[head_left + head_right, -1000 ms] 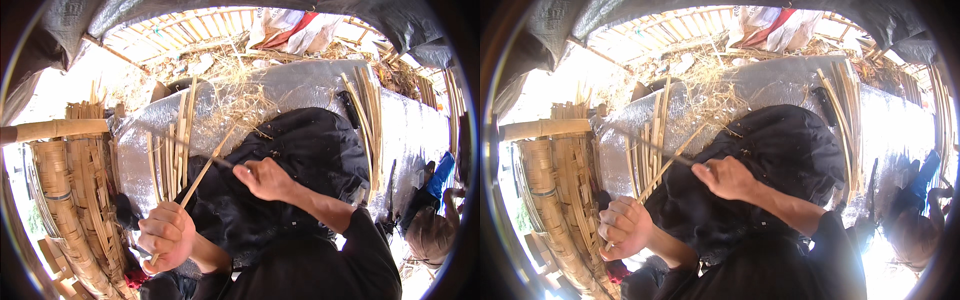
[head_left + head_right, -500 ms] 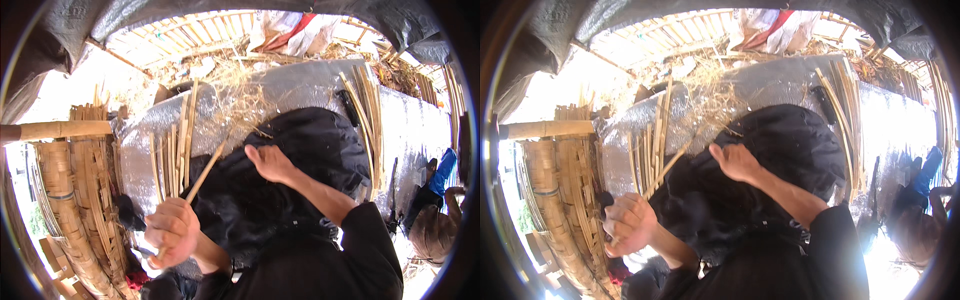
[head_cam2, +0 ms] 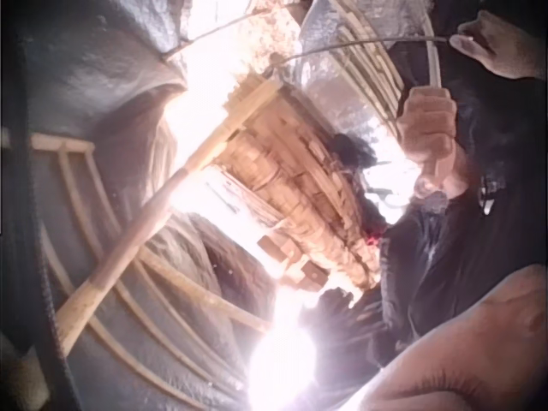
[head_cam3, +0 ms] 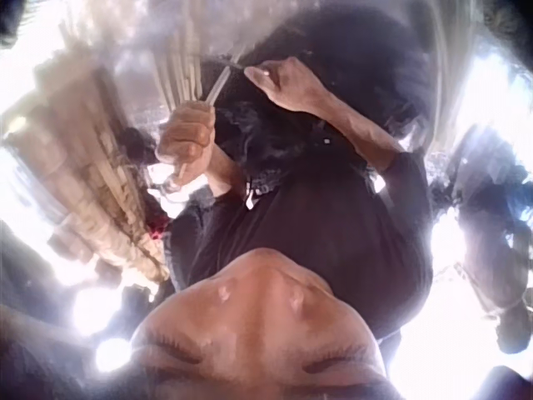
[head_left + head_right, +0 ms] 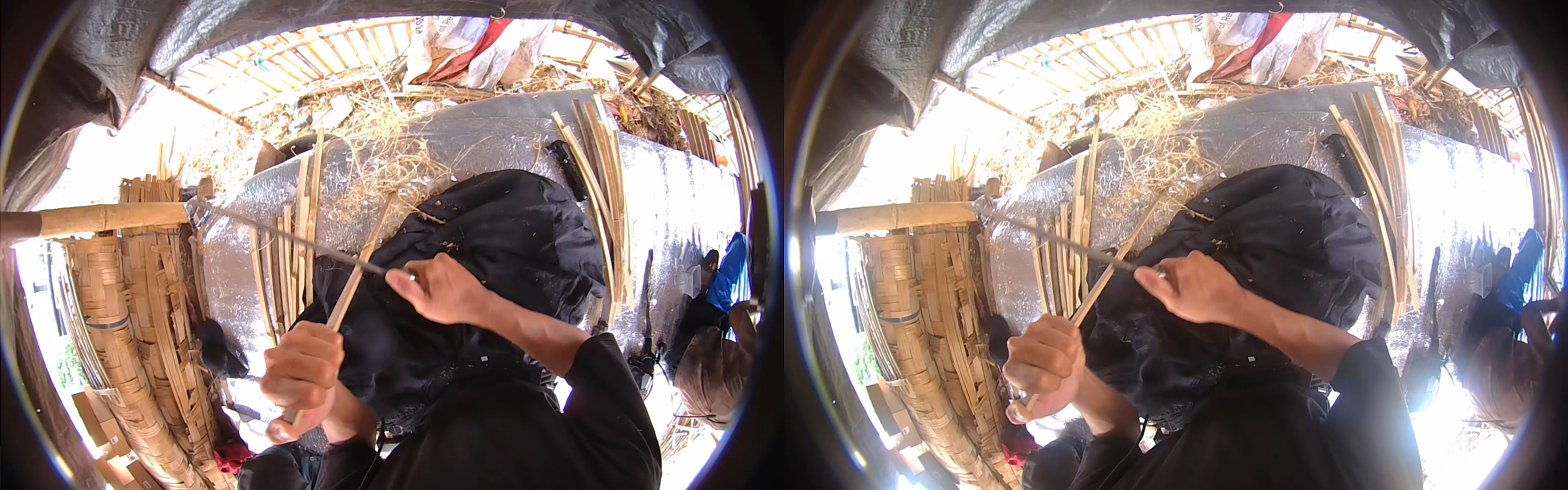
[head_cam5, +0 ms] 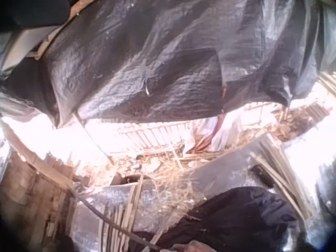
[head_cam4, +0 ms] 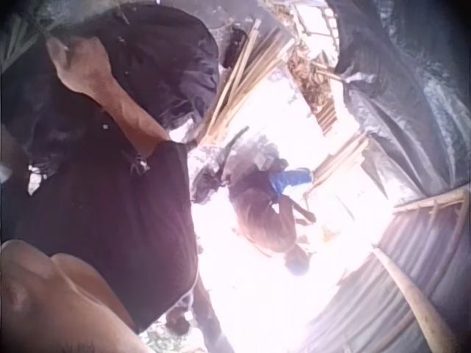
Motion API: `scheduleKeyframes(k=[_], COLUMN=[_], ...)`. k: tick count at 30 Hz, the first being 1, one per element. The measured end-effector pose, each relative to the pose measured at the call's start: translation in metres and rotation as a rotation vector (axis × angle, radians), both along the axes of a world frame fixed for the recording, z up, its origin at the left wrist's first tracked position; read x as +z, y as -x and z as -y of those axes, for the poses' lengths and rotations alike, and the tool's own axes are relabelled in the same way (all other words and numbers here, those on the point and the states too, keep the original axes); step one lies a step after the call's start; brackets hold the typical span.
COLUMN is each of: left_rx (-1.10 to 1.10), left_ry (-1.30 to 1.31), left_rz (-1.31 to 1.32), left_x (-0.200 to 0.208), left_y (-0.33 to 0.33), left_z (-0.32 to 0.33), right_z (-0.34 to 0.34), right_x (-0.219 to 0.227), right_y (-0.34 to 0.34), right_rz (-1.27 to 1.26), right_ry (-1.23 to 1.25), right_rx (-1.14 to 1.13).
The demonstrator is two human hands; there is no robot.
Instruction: The person uses a knife to shave and smooth several thin strips of bamboo, holding the strips in one hand while sliding the blade down the length of the material.
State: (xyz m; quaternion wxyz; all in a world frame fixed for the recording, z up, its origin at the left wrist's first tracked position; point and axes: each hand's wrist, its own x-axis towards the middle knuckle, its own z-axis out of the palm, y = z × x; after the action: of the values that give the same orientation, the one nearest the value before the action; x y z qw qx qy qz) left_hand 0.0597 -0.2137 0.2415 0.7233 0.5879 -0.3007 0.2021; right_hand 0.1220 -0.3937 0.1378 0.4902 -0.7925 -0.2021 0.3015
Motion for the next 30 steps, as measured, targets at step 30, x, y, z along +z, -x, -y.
scheduleKeyframes(k=[30], left_rx=[0.418], left_ry=[0.367], left_rz=[-0.072], left_x=[-0.015], left_y=[0.042], left_z=[-0.016], right_z=[-0.027], right_x=[-0.050], right_y=[0.021], right_rz=[-0.013], right_ry=[-0.106], right_rx=[-0.189])
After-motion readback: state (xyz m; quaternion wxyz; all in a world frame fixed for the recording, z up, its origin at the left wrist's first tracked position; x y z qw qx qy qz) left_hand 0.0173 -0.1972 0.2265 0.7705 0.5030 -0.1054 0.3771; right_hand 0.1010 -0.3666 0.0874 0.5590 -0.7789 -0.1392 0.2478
